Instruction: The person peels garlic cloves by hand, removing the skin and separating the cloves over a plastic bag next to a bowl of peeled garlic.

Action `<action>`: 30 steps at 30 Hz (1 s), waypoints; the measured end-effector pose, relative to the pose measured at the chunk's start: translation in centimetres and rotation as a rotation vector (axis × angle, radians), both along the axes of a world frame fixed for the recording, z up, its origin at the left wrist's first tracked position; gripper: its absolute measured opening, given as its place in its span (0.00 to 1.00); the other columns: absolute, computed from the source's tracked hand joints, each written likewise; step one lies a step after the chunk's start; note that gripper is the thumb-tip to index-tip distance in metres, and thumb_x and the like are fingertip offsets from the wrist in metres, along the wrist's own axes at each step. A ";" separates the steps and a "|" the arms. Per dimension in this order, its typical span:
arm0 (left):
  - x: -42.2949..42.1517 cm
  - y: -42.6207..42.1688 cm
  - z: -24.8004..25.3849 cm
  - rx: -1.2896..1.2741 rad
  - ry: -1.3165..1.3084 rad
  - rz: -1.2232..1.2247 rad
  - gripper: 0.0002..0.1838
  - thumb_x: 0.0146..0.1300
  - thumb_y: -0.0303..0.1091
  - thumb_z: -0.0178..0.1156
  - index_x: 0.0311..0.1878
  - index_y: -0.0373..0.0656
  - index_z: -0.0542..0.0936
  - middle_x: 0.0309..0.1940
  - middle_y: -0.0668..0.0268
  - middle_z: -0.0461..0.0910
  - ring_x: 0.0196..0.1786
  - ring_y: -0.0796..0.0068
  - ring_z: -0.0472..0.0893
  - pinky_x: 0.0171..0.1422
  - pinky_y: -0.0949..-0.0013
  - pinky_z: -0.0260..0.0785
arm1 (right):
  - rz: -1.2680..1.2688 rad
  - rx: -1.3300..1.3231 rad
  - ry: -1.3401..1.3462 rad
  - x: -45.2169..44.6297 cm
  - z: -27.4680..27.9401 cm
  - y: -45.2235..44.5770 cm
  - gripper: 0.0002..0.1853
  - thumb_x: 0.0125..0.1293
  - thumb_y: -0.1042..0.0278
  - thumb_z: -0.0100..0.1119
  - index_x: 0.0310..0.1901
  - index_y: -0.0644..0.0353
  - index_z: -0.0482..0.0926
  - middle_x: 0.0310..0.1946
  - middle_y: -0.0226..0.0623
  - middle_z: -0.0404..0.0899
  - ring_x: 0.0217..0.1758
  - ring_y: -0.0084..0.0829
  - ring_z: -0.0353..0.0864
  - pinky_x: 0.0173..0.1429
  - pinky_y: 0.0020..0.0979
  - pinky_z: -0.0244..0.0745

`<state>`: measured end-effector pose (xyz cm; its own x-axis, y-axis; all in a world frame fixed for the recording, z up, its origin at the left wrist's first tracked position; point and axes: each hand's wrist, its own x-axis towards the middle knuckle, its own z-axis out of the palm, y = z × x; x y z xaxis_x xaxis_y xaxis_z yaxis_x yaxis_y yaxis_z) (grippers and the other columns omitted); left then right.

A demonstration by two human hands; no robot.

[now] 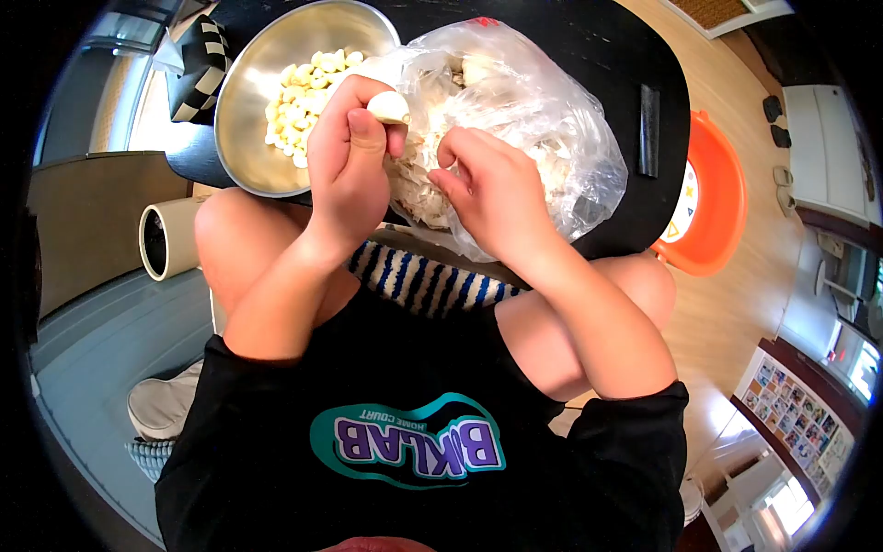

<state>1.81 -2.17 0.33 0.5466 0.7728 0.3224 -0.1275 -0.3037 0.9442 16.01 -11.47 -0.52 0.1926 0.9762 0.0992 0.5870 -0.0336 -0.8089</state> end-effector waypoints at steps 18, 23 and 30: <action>0.5 0.2 -1.6 0.254 -0.094 -0.050 0.22 0.80 0.51 0.46 0.48 0.38 0.72 0.37 0.67 0.75 0.36 0.82 0.72 0.42 0.77 0.66 | -0.001 0.191 0.065 0.3 -0.8 0.4 0.08 0.61 0.81 0.60 0.40 0.59 0.82 0.34 0.40 0.80 0.38 0.40 0.80 0.43 0.34 0.75; 0.7 0.1 -1.3 0.280 -0.029 -0.005 0.18 0.80 0.46 0.49 0.45 0.38 0.75 0.33 0.64 0.78 0.34 0.72 0.76 0.40 0.72 0.70 | 0.012 0.120 0.314 1.1 -0.3 -0.1 0.05 0.67 0.75 0.61 0.44 0.61 0.82 0.37 0.34 0.80 0.38 0.24 0.78 0.42 0.25 0.72; 0.9 -0.4 -1.1 0.154 0.097 -0.111 0.14 0.79 0.39 0.52 0.38 0.39 0.75 0.27 0.57 0.76 0.31 0.53 0.78 0.35 0.62 0.70 | -0.026 0.325 0.674 1.0 0.8 -0.7 0.16 0.69 0.72 0.65 0.57 0.64 0.78 0.40 0.28 0.78 0.39 0.16 0.71 0.47 0.20 0.69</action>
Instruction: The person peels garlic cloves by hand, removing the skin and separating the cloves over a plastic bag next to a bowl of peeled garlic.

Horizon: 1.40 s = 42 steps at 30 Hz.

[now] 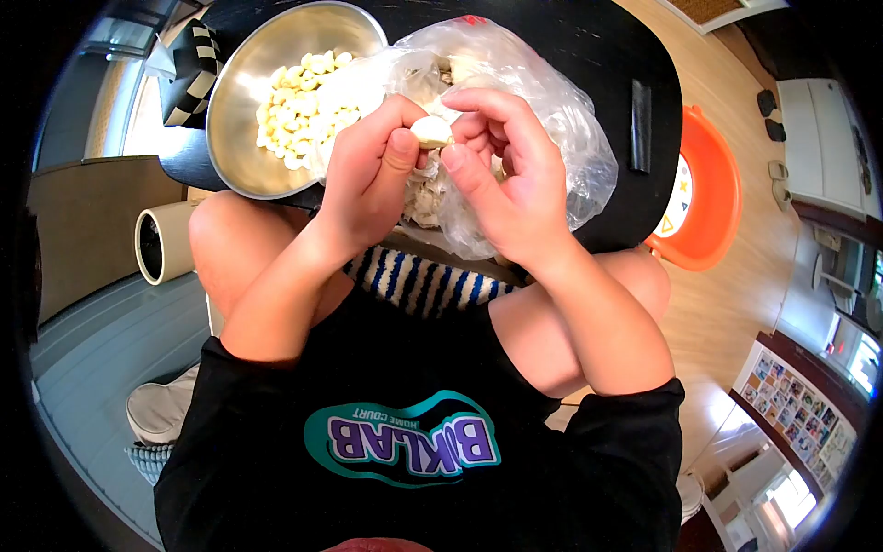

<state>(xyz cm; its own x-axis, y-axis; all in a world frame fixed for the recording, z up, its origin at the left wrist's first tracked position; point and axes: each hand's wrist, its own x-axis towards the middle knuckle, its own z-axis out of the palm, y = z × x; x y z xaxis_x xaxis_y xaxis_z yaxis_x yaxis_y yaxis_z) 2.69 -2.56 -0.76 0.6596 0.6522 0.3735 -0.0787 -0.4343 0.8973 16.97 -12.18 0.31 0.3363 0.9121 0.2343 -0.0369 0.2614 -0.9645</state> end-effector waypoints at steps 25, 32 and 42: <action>0.6 -0.7 0.5 0.189 -0.013 0.133 0.15 0.58 0.23 0.69 0.49 0.41 0.80 0.33 0.65 0.82 0.32 0.74 0.83 0.37 0.74 0.74 | -0.074 -0.082 0.012 0.7 -0.4 -0.2 0.12 0.67 0.83 0.59 0.51 0.68 0.79 0.41 0.32 0.81 0.42 0.16 0.78 0.47 0.19 0.74; 0.6 -0.8 0.4 0.130 -0.053 0.133 0.14 0.57 0.22 0.69 0.47 0.41 0.82 0.32 0.66 0.81 0.31 0.76 0.81 0.36 0.75 0.72 | -0.015 -0.105 0.162 0.7 -0.2 0.1 0.12 0.67 0.83 0.59 0.52 0.67 0.76 0.39 0.33 0.81 0.40 0.16 0.78 0.43 0.18 0.75; 0.5 -0.7 0.7 0.153 -0.073 0.122 0.14 0.55 0.17 0.69 0.45 0.38 0.85 0.32 0.68 0.78 0.33 0.80 0.75 0.39 0.78 0.69 | 0.020 -0.087 0.235 0.8 -0.6 0.2 0.11 0.68 0.80 0.62 0.50 0.64 0.75 0.38 0.32 0.81 0.39 0.16 0.78 0.42 0.18 0.75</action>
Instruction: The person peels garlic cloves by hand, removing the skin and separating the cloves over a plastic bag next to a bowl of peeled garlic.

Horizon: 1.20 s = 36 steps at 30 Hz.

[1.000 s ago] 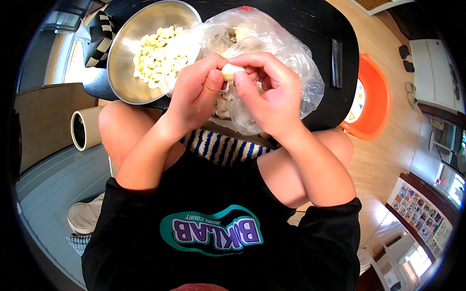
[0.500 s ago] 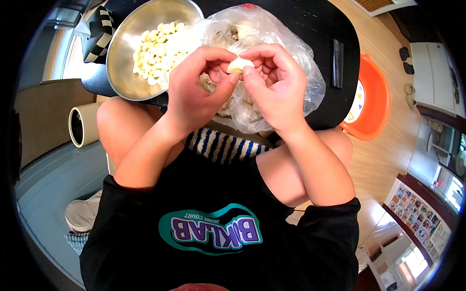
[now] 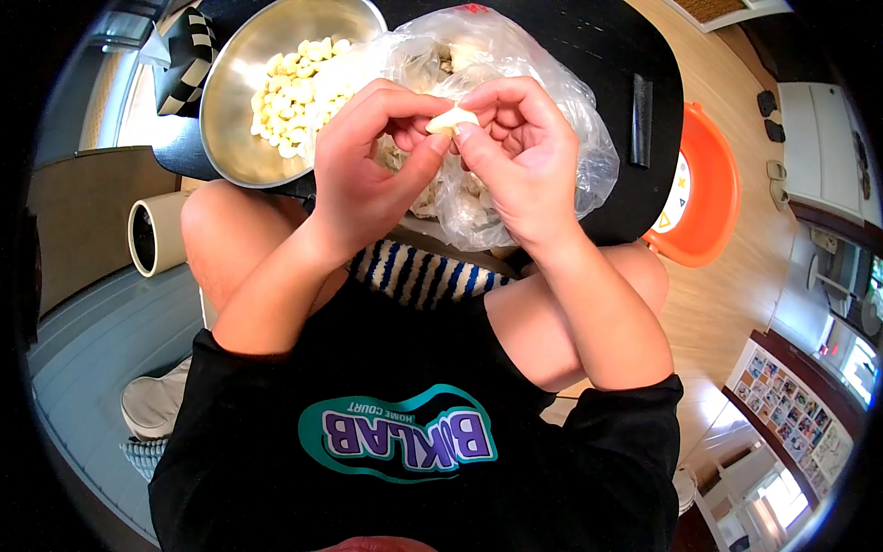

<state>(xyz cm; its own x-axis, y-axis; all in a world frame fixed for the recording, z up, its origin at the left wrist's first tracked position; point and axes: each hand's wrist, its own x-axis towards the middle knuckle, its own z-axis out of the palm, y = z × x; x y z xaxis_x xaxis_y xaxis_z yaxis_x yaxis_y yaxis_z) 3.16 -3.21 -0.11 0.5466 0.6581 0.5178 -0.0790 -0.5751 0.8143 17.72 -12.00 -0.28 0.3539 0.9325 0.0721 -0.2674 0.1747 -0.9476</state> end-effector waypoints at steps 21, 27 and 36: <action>0.3 0.2 0.4 0.129 0.033 0.116 0.12 0.53 0.21 0.72 0.41 0.40 0.85 0.33 0.65 0.83 0.32 0.76 0.82 0.36 0.75 0.73 | -0.089 0.058 -0.281 -0.4 0.2 -0.3 0.13 0.67 0.84 0.60 0.52 0.68 0.78 0.44 0.32 0.81 0.43 0.17 0.78 0.47 0.20 0.74; 0.1 0.5 0.1 0.195 0.026 0.141 0.12 0.51 0.21 0.73 0.40 0.40 0.85 0.32 0.65 0.84 0.32 0.74 0.83 0.34 0.74 0.73 | -0.123 0.028 -0.352 -0.5 0.1 -0.4 0.14 0.65 0.85 0.61 0.52 0.68 0.79 0.43 0.31 0.80 0.40 0.15 0.75 0.45 0.19 0.72; 0.0 0.6 -0.2 0.287 0.045 0.213 0.09 0.49 0.26 0.73 0.33 0.46 0.83 0.32 0.68 0.83 0.31 0.66 0.83 0.33 0.69 0.75 | -0.160 0.000 -0.415 -0.9 0.0 -0.3 0.13 0.63 0.84 0.62 0.50 0.66 0.81 0.38 0.28 0.80 0.36 0.14 0.73 0.41 0.18 0.71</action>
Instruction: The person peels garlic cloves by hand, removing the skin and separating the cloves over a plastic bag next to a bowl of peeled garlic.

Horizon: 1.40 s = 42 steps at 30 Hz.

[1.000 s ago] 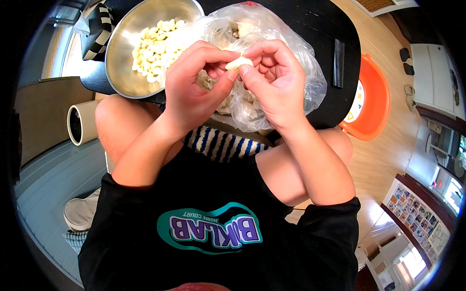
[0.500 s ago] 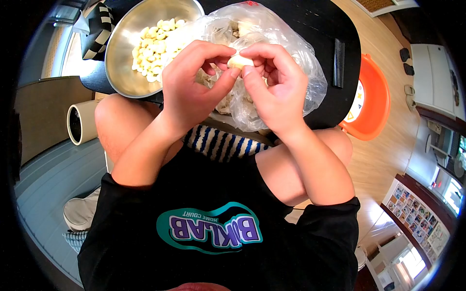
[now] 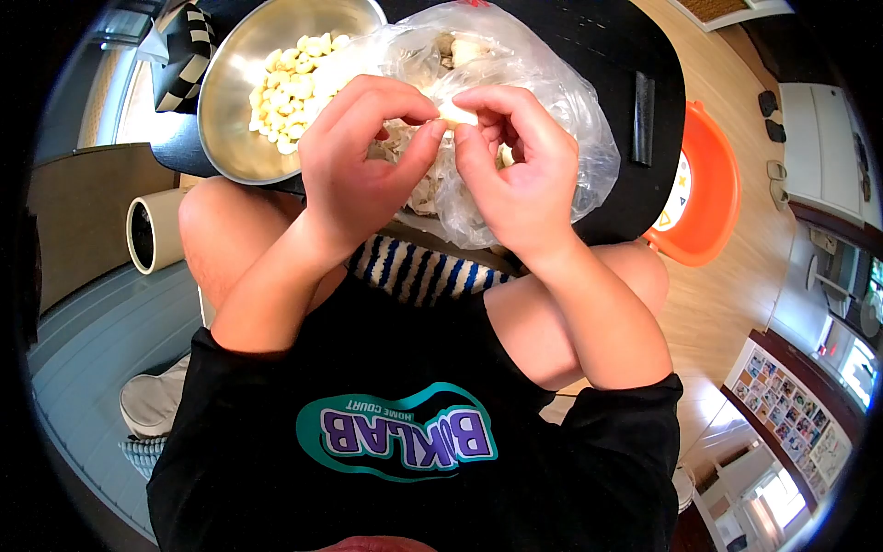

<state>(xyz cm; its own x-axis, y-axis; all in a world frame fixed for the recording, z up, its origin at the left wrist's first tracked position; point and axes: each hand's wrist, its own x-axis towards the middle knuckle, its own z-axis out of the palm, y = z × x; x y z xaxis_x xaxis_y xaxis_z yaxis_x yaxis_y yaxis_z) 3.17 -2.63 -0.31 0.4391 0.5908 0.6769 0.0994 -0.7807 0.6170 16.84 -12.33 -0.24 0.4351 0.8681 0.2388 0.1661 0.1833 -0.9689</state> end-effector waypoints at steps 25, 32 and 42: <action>-0.7 0.4 -0.7 -0.138 0.313 0.030 0.05 0.56 0.24 0.62 0.35 0.46 0.80 0.30 0.65 0.81 0.31 0.58 0.83 0.35 0.61 0.76 | 0.145 0.047 0.212 0.6 -0.1 0.0 0.13 0.69 0.82 0.58 0.53 0.67 0.76 0.43 0.33 0.79 0.43 0.19 0.78 0.49 0.22 0.74; -0.6 0.4 -0.1 -0.141 0.292 0.018 0.07 0.58 0.23 0.60 0.39 0.45 0.82 0.35 0.64 0.80 0.34 0.55 0.82 0.36 0.58 0.76 | 0.164 0.043 0.097 0.7 -0.5 0.2 0.13 0.70 0.80 0.59 0.54 0.66 0.73 0.48 0.40 0.80 0.46 0.26 0.83 0.52 0.28 0.81; -0.5 0.2 0.9 -0.159 0.148 -0.131 0.08 0.63 0.23 0.62 0.45 0.39 0.82 0.36 0.62 0.82 0.33 0.68 0.82 0.36 0.69 0.74 | 0.145 0.081 0.191 0.5 -0.5 0.4 0.12 0.71 0.81 0.58 0.54 0.65 0.73 0.46 0.37 0.80 0.43 0.22 0.80 0.50 0.25 0.76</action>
